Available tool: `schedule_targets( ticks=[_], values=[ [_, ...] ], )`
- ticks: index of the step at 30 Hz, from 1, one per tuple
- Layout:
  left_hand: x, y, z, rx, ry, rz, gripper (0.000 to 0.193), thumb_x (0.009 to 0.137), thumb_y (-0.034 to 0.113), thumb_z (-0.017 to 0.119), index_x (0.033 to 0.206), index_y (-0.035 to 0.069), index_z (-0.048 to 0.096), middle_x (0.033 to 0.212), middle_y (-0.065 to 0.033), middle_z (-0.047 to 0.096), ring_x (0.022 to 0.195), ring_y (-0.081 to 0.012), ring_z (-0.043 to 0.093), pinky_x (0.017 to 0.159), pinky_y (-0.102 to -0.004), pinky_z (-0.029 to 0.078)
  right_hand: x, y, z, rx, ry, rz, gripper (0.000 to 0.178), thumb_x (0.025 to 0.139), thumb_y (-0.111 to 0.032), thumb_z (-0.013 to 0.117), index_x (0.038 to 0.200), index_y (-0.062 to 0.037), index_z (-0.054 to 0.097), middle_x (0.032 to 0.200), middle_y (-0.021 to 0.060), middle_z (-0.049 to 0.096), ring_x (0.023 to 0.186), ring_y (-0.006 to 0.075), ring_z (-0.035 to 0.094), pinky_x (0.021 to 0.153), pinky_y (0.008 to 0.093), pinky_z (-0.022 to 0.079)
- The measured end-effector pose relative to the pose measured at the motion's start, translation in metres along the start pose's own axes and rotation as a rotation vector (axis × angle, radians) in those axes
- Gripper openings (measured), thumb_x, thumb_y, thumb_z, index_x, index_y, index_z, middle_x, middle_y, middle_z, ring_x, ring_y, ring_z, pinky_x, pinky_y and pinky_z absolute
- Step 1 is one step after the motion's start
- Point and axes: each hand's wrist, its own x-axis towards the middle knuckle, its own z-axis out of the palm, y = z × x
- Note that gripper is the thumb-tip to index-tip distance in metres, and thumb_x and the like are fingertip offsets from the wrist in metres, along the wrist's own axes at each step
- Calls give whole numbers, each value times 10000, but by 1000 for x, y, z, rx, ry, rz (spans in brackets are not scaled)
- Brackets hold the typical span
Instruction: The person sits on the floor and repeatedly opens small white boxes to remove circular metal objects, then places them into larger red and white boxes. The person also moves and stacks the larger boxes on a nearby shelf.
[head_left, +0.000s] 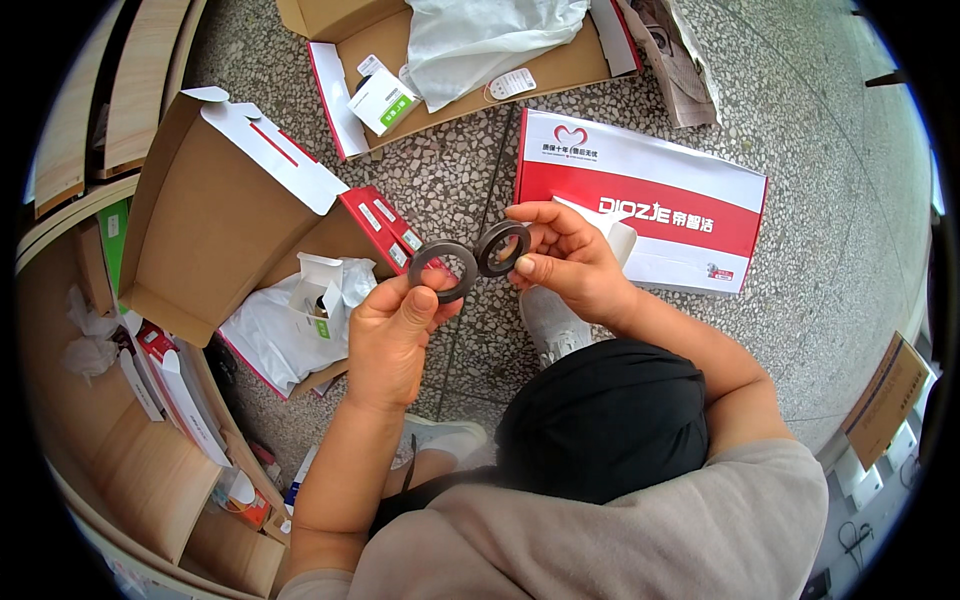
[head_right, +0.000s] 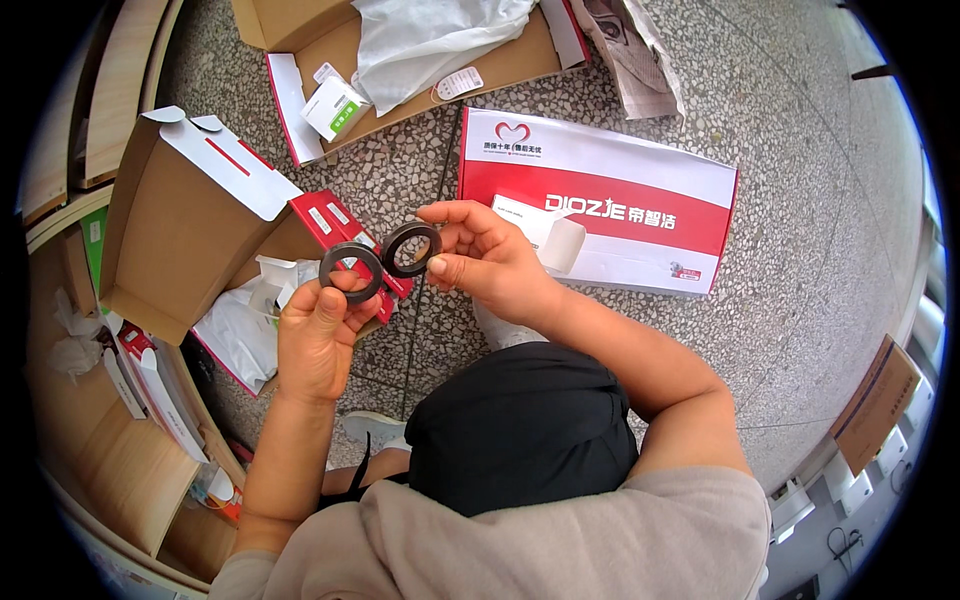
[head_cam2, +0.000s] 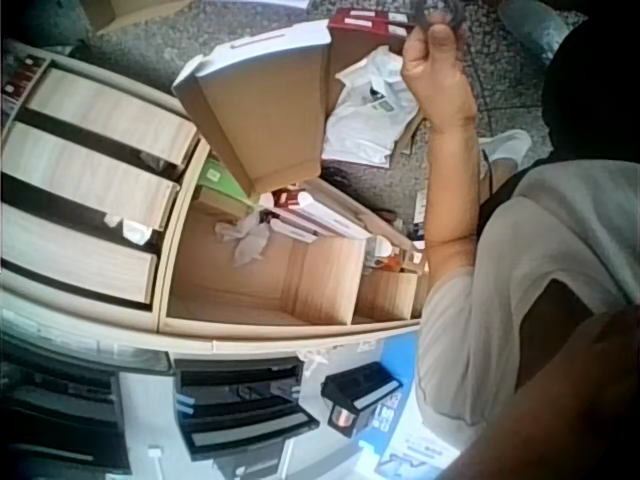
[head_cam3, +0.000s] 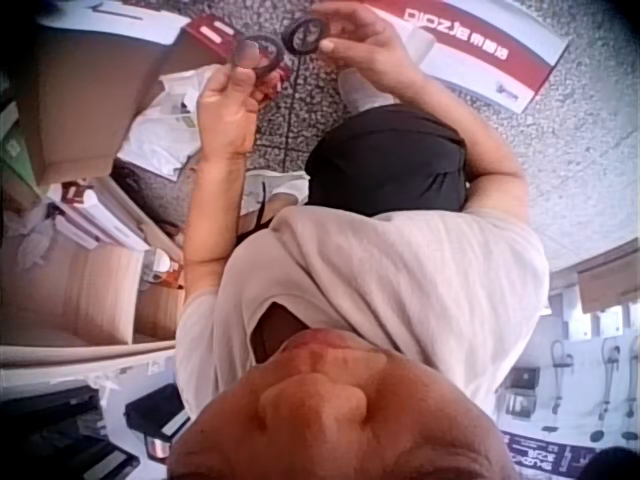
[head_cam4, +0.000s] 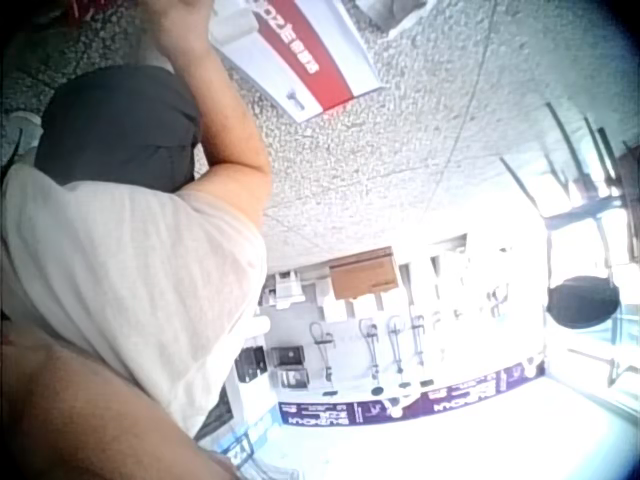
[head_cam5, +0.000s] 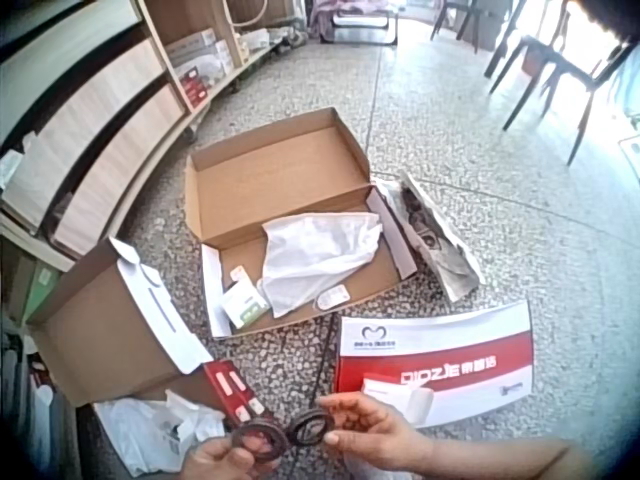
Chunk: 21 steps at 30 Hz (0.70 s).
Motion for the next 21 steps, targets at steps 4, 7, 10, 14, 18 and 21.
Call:
schedule_targets(
  ticks=[4, 7, 10, 14, 18, 21],
  values=[
    [0, 0, 1, 8, -3, 4, 302, 816, 195, 651, 1032, -9, 599, 990, -77, 631, 900, -164, 606, 797, -308, 514, 0, 0, 0, -28, 23, 34, 302, 850, 9, 556, 1141, -33, 485, 939, 42, 598, 809, 88, 563, 697, 240, 477],
    [0, 0, 1, 19, -2, 5, 302, 819, 199, 648, 1032, -9, 600, 990, -79, 632, 895, -163, 608, 793, -305, 515, 0, 5, -4, -29, -10, 5, 284, 848, 10, 559, 1121, -31, 493, 935, 36, 601, 819, 86, 565, 707, 235, 476],
    [0, 0, 0, 21, -15, 6, 295, 823, 198, 643, 1026, -11, 600, 993, -81, 631, 891, -163, 609, 789, -304, 516, 0, 5, -5, -60, -12, 1, 285, 842, 13, 567, 1115, -30, 498, 930, 30, 603, 825, 82, 565, 716, 229, 475],
    [0, 0, -1, 14, -1, 7, 283, 827, 205, 640, 1011, -7, 601, 984, -80, 630, 885, -166, 609, 789, -308, 515, 0, 3, -3, -84, 11, 15, 292, 829, 10, 588, 1107, -24, 504, 916, 25, 605, 825, 75, 566, 716, 223, 474],
    [2, 0, -3, -10, 4, 1, 264, 830, 205, 639, 996, 4, 601, 966, -74, 630, 866, -166, 611, 786, -310, 515, -1, -1, 0, -89, 38, 71, 309, 818, -4, 613, 1107, -16, 506, 902, 27, 605, 813, 76, 570, 708, 224, 477],
    [3, 0, -5, -25, 10, -12, 245, 832, 198, 637, 986, 11, 602, 956, -71, 631, 852, -164, 611, 782, -312, 515, 0, -3, 1, -55, 40, 103, 317, 813, -15, 624, 1108, -12, 506, 891, 32, 605, 789, 80, 571, 693, 227, 480]
  ],
)
